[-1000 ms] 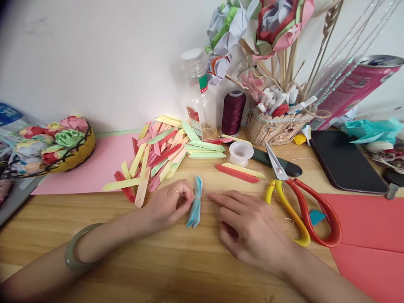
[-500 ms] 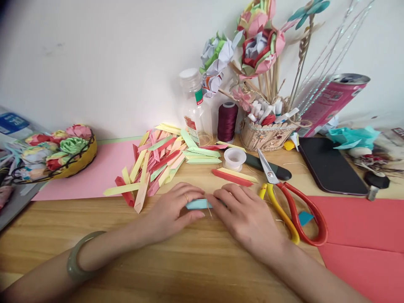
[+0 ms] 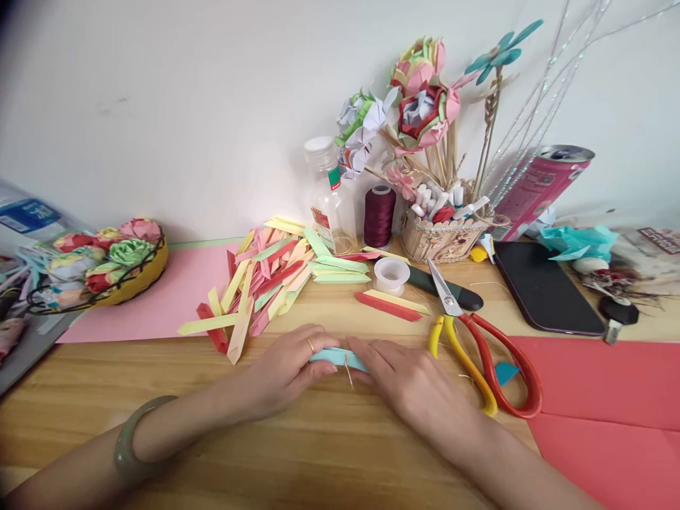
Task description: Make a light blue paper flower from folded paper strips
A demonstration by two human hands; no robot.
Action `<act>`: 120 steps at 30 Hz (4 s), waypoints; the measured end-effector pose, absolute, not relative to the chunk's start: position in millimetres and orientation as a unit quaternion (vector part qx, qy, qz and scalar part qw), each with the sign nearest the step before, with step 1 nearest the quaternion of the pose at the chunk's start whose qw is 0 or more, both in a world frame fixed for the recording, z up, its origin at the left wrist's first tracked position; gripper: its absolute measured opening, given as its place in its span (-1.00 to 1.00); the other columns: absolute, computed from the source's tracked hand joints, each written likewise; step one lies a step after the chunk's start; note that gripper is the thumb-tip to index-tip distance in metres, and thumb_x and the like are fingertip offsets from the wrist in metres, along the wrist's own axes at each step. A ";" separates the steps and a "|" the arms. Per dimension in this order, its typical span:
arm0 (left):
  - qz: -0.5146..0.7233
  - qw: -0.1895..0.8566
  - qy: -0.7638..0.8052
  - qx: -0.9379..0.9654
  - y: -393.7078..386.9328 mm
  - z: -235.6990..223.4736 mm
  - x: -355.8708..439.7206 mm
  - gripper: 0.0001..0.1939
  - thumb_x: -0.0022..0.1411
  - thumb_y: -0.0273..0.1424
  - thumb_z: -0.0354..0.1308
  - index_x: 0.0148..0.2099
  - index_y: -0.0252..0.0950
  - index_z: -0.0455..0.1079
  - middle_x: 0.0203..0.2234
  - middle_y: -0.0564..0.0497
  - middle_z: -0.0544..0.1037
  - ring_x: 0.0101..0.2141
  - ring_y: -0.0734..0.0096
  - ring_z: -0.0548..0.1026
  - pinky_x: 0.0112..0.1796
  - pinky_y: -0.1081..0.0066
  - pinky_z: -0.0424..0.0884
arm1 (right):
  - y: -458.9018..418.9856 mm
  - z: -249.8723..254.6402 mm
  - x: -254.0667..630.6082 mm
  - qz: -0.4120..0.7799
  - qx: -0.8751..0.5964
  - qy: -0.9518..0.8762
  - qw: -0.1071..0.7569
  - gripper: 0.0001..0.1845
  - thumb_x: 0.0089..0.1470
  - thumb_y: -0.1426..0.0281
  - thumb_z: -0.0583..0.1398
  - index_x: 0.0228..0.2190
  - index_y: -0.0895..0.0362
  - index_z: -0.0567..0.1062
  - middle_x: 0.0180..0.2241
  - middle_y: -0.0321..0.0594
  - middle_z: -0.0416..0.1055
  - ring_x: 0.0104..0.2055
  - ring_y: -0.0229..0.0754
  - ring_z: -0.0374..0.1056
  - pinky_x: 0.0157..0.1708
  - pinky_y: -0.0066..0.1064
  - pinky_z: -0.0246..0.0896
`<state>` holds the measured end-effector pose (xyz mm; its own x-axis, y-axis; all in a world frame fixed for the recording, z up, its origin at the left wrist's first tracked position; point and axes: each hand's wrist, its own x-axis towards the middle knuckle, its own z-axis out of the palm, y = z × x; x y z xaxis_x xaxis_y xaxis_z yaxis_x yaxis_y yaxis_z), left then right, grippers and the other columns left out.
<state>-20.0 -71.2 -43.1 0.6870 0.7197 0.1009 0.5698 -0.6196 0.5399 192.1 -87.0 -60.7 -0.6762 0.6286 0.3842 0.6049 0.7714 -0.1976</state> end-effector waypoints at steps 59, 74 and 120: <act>0.175 -0.079 0.344 0.919 -53.5 -78.8 -30.0 -0.75 0.28 -0.35 -0.08 -0.07 -0.32 0.31 -0.38 0.00 0.37 -0.29 0.40 0.29 -0.38 0.47 0.30 | -81.1 -65.0 182.6 -0.060 -0.374 -0.915 0.139 -0.64 0.13 0.56 -0.11 -0.10 0.26 0.35 -0.28 -0.03 0.34 -0.25 -0.06 0.25 -0.34 -0.20 0.32; 0.257 0.107 0.365 0.888 -52.7 -66.1 -35.7 -0.76 0.20 -0.35 0.04 -0.10 -0.31 0.38 -0.25 -0.07 0.50 -0.13 0.32 0.35 -0.14 0.26 0.38 | -81.4 -64.2 184.6 -0.066 -0.390 -0.903 0.165 -0.68 0.17 0.51 -0.10 -0.13 0.20 0.36 -0.29 -0.06 0.38 -0.26 -0.09 0.32 -0.33 -0.22 0.30; 0.364 0.643 0.394 0.547 -9.3 -6.0 17.8 -0.60 -0.28 -0.27 0.37 -0.42 -0.37 0.32 -0.52 0.08 0.38 -0.44 0.47 0.35 -0.40 0.45 0.23 | -27.7 -8.4 188.4 -0.046 -0.423 -0.859 0.286 0.07 -0.12 0.16 0.26 0.21 0.17 -0.25 0.18 0.10 0.01 0.17 0.06 0.04 0.01 -0.10 0.18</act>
